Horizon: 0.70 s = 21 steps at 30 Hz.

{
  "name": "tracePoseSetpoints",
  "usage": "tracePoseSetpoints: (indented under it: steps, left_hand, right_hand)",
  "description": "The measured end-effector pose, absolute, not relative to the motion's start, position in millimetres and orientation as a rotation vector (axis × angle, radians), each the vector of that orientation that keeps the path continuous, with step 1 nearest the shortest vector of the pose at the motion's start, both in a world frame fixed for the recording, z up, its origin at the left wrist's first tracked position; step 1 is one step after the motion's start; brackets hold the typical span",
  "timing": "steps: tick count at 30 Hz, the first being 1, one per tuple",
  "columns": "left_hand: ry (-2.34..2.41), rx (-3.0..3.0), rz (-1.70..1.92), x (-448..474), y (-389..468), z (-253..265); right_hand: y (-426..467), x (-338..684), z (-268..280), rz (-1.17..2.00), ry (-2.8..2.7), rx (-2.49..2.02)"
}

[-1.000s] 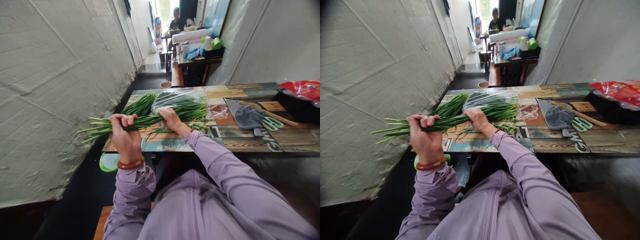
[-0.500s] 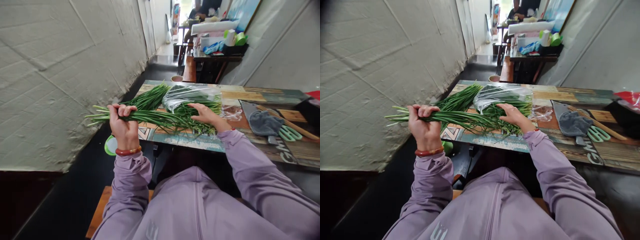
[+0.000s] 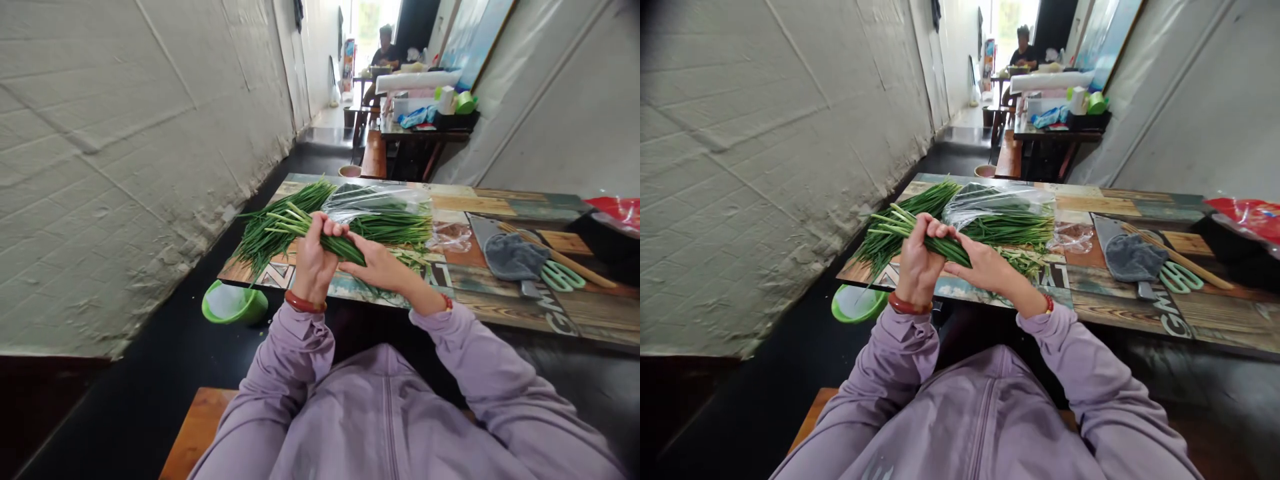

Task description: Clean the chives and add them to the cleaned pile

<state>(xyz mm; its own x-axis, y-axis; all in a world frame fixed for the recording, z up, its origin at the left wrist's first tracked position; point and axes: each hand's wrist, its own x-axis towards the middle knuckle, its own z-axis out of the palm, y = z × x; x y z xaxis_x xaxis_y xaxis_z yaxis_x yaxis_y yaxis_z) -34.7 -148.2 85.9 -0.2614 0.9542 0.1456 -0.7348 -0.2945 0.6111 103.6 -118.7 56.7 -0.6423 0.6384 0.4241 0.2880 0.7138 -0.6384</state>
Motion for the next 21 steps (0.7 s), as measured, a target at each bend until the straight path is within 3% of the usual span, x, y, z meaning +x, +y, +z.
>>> tracePoseSetpoints:
  steps: [8,11,15,21]
  left_hand:
    - [0.698,0.837,1.650,-16.1,-148.5,57.4]
    - [0.666,0.827,1.576,-10.1,-148.1,54.4]
    - [0.647,0.787,1.552,-11.1,-145.9,63.2]
    - [0.699,0.735,1.659,-36.1,-138.2,96.7]
  right_hand:
    - [-128.8,115.6,23.0,0.633,-2.227,-0.951]
    - [-133.2,119.2,22.9,0.756,-2.196,-0.944]
    - [-138.7,120.0,20.4,0.954,-2.140,-0.916]
    - [-144.0,134.3,19.2,0.870,-2.195,-0.928]
